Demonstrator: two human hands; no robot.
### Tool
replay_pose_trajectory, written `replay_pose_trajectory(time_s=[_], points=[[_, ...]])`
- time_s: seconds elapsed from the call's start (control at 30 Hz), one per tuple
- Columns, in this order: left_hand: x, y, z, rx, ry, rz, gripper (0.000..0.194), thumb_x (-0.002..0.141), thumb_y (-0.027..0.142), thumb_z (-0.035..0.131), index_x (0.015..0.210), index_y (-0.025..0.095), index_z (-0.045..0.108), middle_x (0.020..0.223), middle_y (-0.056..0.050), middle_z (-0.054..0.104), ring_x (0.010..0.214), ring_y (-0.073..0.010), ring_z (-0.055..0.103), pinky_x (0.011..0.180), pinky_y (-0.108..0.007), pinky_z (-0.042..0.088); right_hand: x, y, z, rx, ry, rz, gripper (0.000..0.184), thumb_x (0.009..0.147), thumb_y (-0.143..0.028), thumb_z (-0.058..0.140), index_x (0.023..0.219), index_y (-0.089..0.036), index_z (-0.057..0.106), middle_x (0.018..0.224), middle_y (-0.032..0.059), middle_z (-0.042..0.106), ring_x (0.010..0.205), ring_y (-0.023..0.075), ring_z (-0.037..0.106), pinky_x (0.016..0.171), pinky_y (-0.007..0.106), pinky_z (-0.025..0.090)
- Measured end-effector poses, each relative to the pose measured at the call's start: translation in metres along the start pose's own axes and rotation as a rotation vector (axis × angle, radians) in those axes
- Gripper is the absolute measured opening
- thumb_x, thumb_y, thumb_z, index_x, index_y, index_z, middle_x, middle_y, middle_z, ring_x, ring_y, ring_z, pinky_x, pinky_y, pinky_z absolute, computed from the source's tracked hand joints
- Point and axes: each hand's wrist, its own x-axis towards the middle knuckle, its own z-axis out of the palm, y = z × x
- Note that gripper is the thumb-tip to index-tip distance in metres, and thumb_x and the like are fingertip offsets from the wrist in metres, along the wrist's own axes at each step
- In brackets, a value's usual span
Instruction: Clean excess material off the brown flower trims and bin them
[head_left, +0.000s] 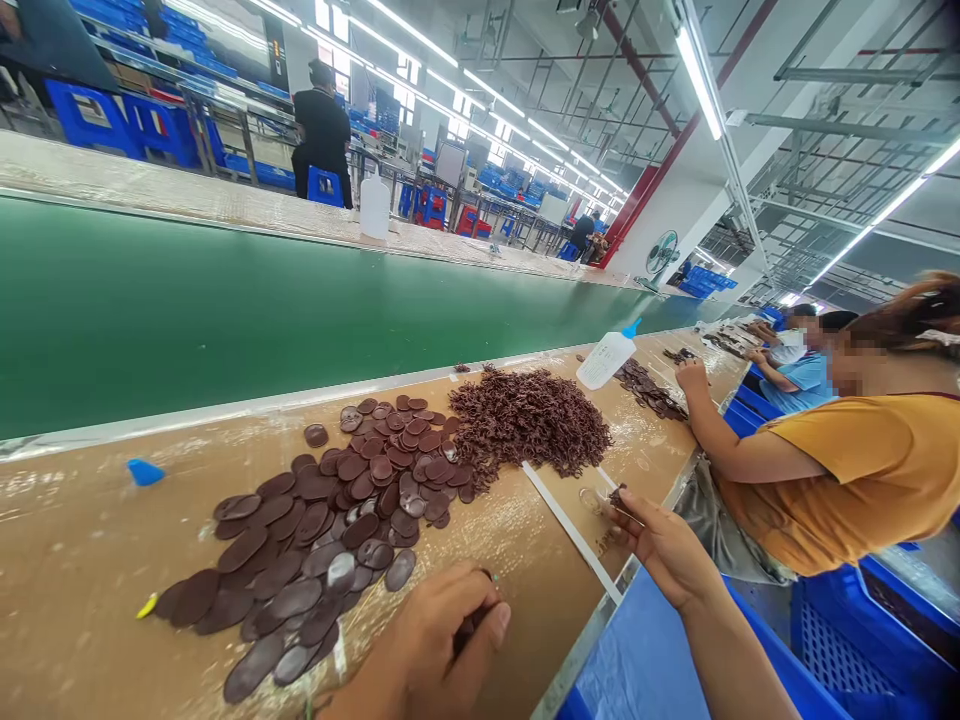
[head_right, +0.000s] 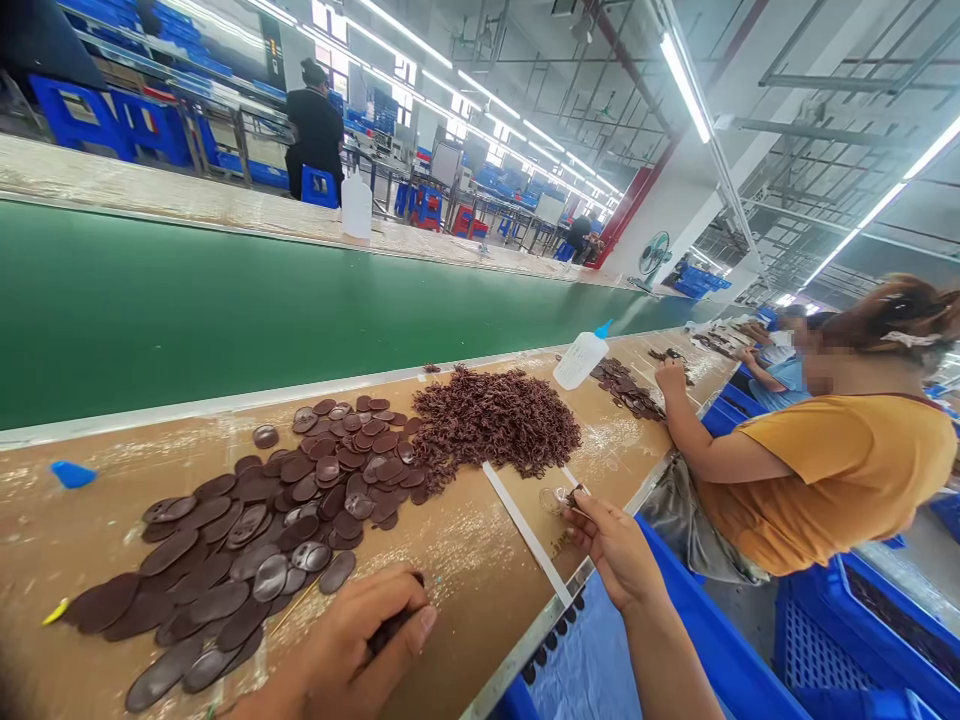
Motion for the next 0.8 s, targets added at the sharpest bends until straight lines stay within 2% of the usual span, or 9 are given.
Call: replay_pose_trajectory(time_s=[0.3, 0.63, 0.8], points=[[0.0028, 0.0018, -0.0007, 0.008, -0.012, -0.011, 0.028, 0.096, 0.029, 0.04, 0.069, 0.021, 0.047, 0.071, 0.0, 0.055, 0.066, -0.0134, 0.053, 0.061, -0.024, 0.039, 0.0023, -0.0015, -0.0012, -0.021, -0.02, 0.018, 0.027, 0.062, -0.026, 0.091, 0.082, -0.014, 0.077, 0.077, 0.0028, 0.076, 0.069, 0.0143, 0.069, 0.053, 0.019, 0.058], [0.0017, -0.0032, 0.0039, 0.007, 0.01, 0.033, 0.028, 0.095, 0.027, 0.04, 0.069, 0.02, 0.046, 0.068, 0.0, 0.053, 0.064, -0.0128, 0.051, 0.059, -0.025, 0.037, -0.0005, -0.0022, -0.0042, -0.017, -0.023, 0.027, 0.021, 0.067, -0.024, 0.088, 0.082, -0.014, 0.076, 0.078, 0.0037, 0.076, 0.07, 0.0145, 0.07, 0.054, 0.019, 0.058], [0.0008, -0.0055, 0.006, -0.006, 0.033, 0.067, 0.026, 0.095, 0.027, 0.041, 0.07, 0.021, 0.046, 0.068, 0.001, 0.053, 0.062, -0.0122, 0.05, 0.057, -0.024, 0.036, 0.0006, -0.0012, -0.0021, 0.007, -0.006, 0.02, 0.023, 0.065, -0.026, 0.09, 0.081, -0.016, 0.076, 0.077, 0.0017, 0.076, 0.069, 0.0138, 0.07, 0.054, 0.019, 0.059]])
